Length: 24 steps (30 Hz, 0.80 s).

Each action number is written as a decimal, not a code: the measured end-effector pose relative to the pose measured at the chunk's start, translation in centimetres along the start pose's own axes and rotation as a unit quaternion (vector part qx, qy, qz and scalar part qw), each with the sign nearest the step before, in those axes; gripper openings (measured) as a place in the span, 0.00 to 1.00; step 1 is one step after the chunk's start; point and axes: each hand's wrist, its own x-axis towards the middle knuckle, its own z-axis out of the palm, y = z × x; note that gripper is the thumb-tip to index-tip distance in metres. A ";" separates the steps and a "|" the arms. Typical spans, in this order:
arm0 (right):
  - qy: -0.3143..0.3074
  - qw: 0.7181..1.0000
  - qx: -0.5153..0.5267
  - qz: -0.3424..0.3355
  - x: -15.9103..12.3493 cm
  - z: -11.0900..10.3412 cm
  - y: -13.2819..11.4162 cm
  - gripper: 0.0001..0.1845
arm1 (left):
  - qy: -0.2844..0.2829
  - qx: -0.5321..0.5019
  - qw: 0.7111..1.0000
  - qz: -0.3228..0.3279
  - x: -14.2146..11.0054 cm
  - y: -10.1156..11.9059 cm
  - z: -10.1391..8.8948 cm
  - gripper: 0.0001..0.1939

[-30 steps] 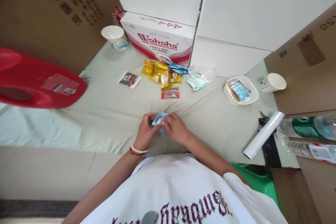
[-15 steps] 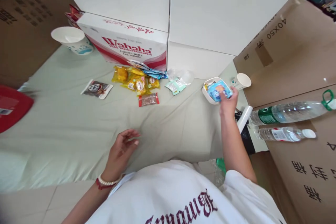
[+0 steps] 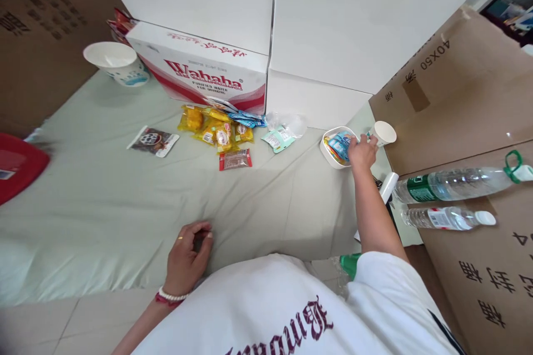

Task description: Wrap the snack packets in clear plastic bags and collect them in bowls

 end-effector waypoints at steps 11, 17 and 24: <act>-0.097 0.968 -0.151 -0.176 -7.4 0.8 5.5 0.21 | -0.007 0.035 0.998 0.048 0.5 0.1 0.2 0.08; -0.060 0.988 -0.088 -0.114 -5.4 1.6 6.0 0.16 | -0.005 0.029 0.999 0.017 0.3 0.2 0.1 0.08; 0.059 0.998 -0.018 -0.024 -0.5 -0.4 6.0 0.27 | -0.003 0.029 0.999 0.020 0.3 -0.1 0.3 0.08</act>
